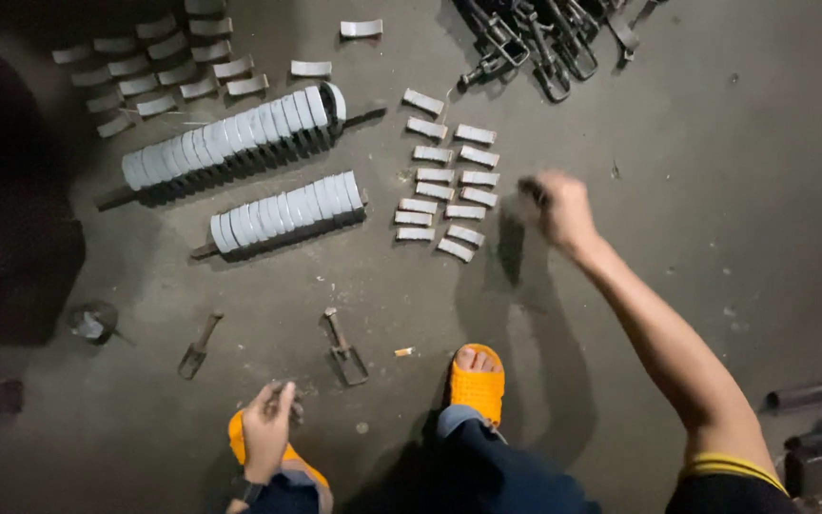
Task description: The person repeatedly picks up small metal pieces from the floor, places them into a handheld metal clamp, and tightens the clamp to secure the pieces. The person then removes the secured pieces and places them into a pile of similar finished items.
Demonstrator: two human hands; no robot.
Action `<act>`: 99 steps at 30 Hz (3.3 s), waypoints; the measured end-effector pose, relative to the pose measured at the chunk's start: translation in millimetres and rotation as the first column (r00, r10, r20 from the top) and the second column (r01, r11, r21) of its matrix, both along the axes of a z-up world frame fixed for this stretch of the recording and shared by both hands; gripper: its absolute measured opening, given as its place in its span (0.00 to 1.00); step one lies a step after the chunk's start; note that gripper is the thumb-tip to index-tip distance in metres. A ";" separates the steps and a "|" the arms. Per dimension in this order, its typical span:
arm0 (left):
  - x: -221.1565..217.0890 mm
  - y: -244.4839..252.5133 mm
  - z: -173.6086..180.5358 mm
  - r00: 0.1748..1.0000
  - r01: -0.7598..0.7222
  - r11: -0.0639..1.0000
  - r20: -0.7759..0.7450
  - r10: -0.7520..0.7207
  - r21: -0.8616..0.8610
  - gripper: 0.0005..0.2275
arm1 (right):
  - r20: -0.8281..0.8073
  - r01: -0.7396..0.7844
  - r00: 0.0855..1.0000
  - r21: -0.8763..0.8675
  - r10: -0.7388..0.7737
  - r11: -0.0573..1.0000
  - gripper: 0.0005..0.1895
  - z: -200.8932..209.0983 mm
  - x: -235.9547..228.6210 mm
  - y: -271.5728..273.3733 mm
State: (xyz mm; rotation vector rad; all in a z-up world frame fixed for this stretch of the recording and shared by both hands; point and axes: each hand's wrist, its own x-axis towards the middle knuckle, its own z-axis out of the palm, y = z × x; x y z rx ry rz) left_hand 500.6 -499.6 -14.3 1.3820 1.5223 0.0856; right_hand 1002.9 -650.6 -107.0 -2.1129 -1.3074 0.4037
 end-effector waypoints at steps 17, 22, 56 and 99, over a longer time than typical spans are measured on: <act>87.3 -4.6 44.1 0.986 0.068 0.979 0.134 -0.095 0.193 0.18 | 0.329 0.220 0.929 -0.126 -0.168 0.967 0.09 -53.0 140.7 131.4; 56.3 2.5 10.2 0.937 -0.292 0.956 0.194 0.291 -0.021 0.16 | -0.732 0.495 0.565 -0.069 -0.381 0.866 0.07 135.2 20.4 110.0; -60.4 56.4 -39.6 0.860 -0.380 0.899 0.442 0.256 0.218 0.05 | -0.182 0.273 0.948 0.052 -0.259 0.961 0.12 18.9 -231.1 158.5; 143.1 82.7 38.7 0.301 -0.151 0.900 0.848 0.436 -0.409 0.19 | -0.652 -0.017 0.742 0.213 0.155 0.977 0.13 179.9 -200.6 161.4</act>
